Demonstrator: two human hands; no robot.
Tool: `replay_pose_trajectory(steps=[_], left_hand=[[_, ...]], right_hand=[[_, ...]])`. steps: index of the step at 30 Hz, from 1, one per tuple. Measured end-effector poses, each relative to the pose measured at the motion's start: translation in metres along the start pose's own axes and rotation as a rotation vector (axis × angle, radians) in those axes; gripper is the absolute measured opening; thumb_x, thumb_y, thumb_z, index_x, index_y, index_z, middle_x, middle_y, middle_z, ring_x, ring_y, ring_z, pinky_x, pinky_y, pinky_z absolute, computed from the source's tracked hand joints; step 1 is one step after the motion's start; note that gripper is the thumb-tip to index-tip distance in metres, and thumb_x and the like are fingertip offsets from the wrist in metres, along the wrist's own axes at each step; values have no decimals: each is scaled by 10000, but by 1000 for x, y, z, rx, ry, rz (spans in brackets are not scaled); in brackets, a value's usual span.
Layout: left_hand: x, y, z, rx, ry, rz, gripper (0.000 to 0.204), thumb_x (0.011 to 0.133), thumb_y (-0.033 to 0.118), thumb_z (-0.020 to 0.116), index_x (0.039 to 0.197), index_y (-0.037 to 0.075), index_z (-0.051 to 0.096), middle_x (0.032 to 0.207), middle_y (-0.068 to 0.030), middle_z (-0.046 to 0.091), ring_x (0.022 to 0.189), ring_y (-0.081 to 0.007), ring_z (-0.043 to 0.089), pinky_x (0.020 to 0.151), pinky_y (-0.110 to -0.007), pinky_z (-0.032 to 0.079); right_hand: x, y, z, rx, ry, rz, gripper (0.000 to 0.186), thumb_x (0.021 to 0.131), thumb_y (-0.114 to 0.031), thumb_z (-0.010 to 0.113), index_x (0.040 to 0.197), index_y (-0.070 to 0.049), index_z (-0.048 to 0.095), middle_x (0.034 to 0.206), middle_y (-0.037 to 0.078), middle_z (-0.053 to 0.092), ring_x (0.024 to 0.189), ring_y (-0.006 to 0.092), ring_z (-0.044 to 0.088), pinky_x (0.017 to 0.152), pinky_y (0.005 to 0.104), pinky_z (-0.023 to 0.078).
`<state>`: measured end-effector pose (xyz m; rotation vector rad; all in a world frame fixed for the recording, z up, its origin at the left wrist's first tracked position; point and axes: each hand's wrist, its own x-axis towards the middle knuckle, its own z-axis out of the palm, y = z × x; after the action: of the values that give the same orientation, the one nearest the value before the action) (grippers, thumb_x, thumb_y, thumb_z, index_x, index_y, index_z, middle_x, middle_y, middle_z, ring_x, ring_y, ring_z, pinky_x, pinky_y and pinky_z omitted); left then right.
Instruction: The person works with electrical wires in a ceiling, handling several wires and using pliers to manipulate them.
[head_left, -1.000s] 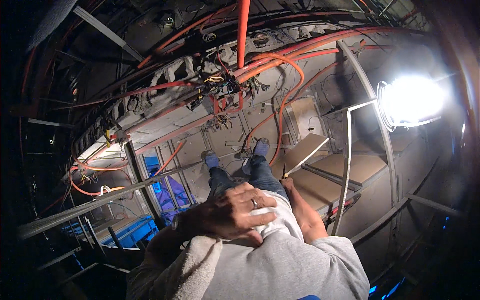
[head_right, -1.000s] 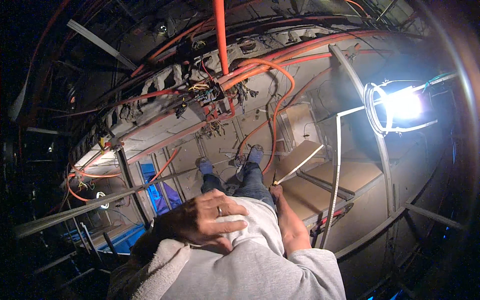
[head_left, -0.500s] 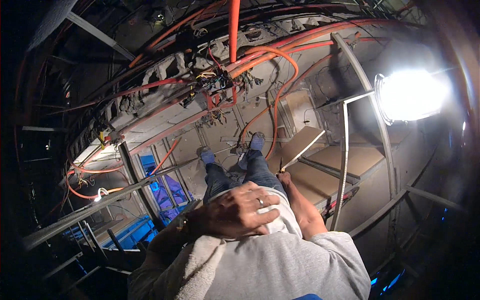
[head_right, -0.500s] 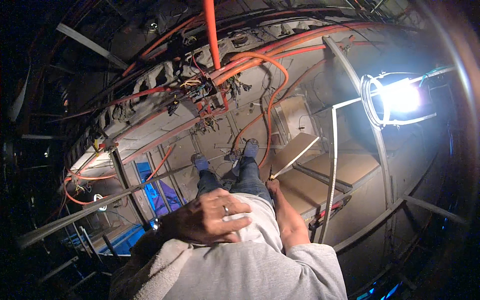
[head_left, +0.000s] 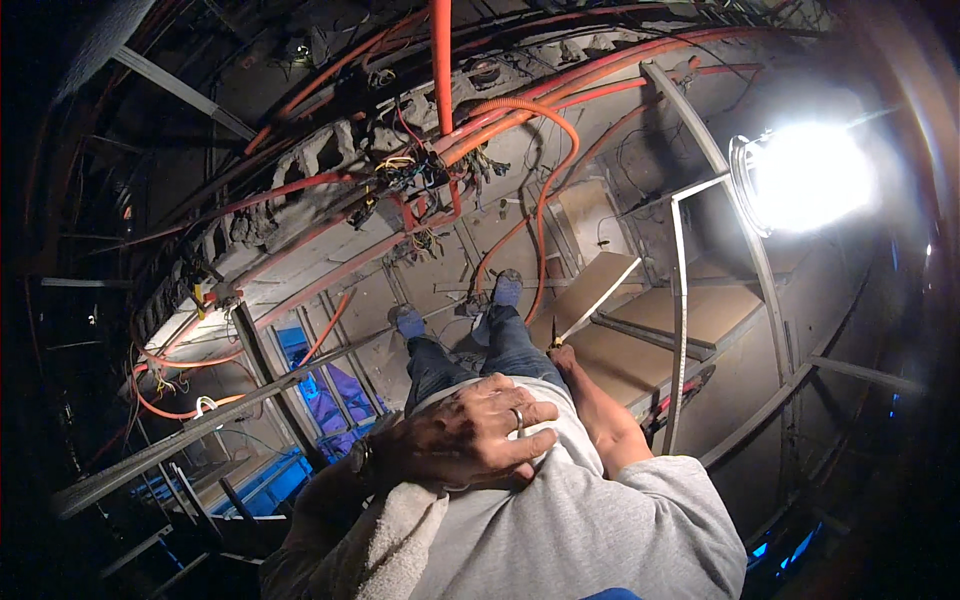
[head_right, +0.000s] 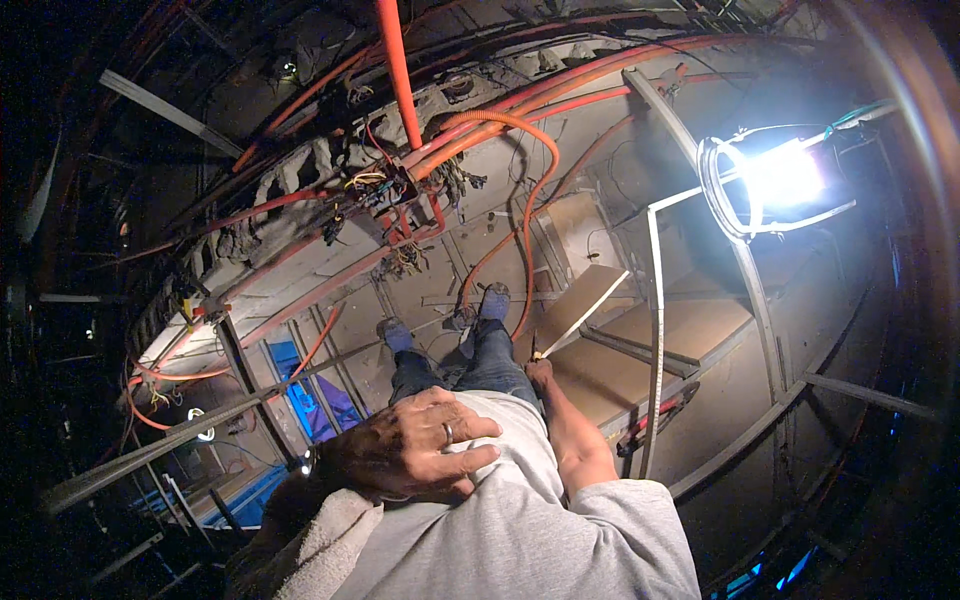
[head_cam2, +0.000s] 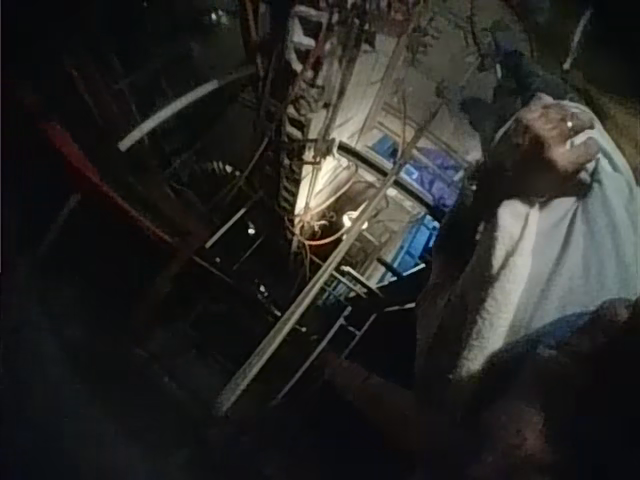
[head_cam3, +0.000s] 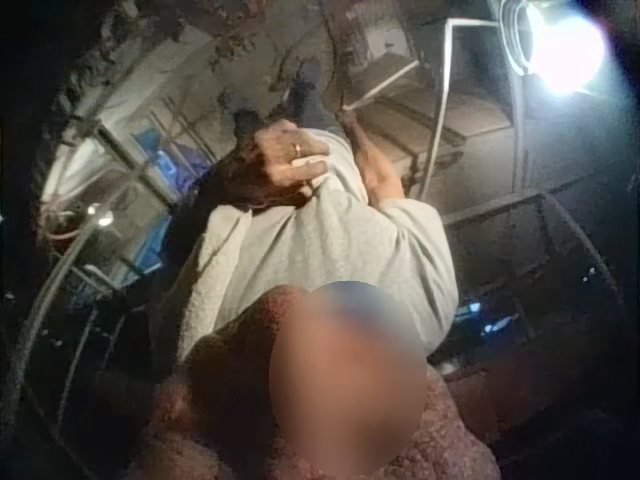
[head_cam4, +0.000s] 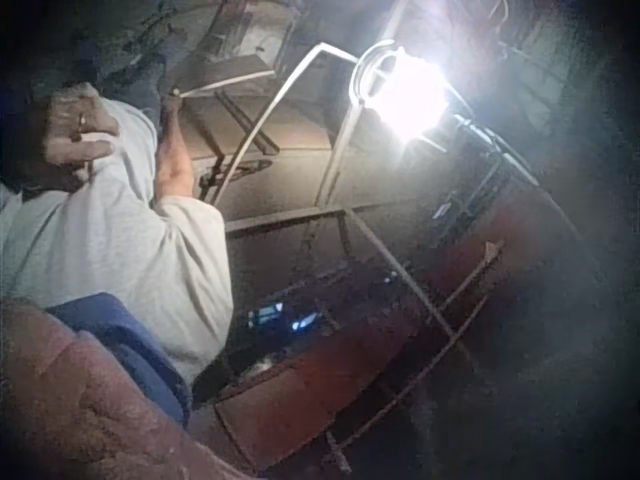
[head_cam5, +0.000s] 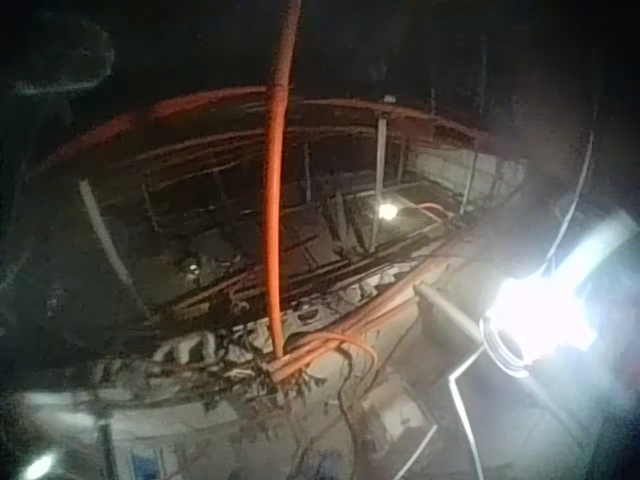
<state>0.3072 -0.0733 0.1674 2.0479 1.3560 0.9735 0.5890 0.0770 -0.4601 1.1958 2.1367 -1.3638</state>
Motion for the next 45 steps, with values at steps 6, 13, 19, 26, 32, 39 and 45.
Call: replay_pose_trajectory(steps=[6, 13, 19, 26, 32, 39, 45], left_hand=[[3, -2, 16, 96, -82, -6, 310, 849, 265, 653, 1062, 42, 619, 1177, -113, 641, 1016, -234, 647, 891, -392, 501], [-8, -13, 18, 137, 3, -109, 384, 865, 328, 688, 1099, 28, 636, 1153, -116, 643, 1031, -247, 636, 872, -402, 496], [-26, -23, -1, 173, 82, -250, 388, 825, 279, 765, 1106, 31, 667, 1140, -125, 658, 1023, -290, 639, 887, -399, 500], [-86, -78, 42, 159, 183, -611, 301, 778, 155, 786, 1024, 3, 703, 1032, -166, 683, 967, -357, 652, 854, -422, 505], [-111, -108, 73, 21, 121, -753, 278, 808, 156, 754, 1036, 4, 704, 1005, -196, 681, 969, -383, 642, 846, -428, 509], [-102, -112, 95, -57, 82, -732, 282, 838, 163, 735, 1058, -10, 697, 1043, -202, 686, 980, -390, 640, 874, -431, 493], [-85, -107, 88, 38, 31, -699, 278, 848, 158, 726, 1057, -23, 692, 1020, -208, 682, 974, -393, 642, 858, -436, 496]], right_hand=[[-34, -75, -20, 279, 76, 306, 259, 857, -157, 610, 947, 70, 694, 869, 223, 697, 830, 305, 688, 696, 451, 507], [-54, -126, -43, 348, 122, 366, 270, 861, -166, 608, 907, 90, 680, 838, 190, 696, 771, 279, 665, 656, 457, 504], [-18, -31, -38, 227, 26, 48, 175, 833, -156, 657, 898, 5, 675, 849, 80, 684, 749, 209, 617, 628, 403, 495], [-11, -61, 1, 156, 150, 320, 216, 840, -224, 648, 902, -19, 680, 884, 100, 672, 806, 228, 607, 680, 409, 497], [-8, -63, -8, 212, 197, 384, 286, 856, -281, 630, 941, -14, 688, 936, 139, 675, 865, 267, 621, 721, 418, 505], [-5, -68, -6, 249, 194, 414, 369, 874, -347, 609, 986, -8, 698, 996, 185, 679, 935, 312, 638, 770, 430, 515], [-9, -69, -6, 273, 187, 436, 440, 890, -404, 591, 1024, -2, 707, 1047, 224, 683, 995, 351, 651, 811, 439, 523]])
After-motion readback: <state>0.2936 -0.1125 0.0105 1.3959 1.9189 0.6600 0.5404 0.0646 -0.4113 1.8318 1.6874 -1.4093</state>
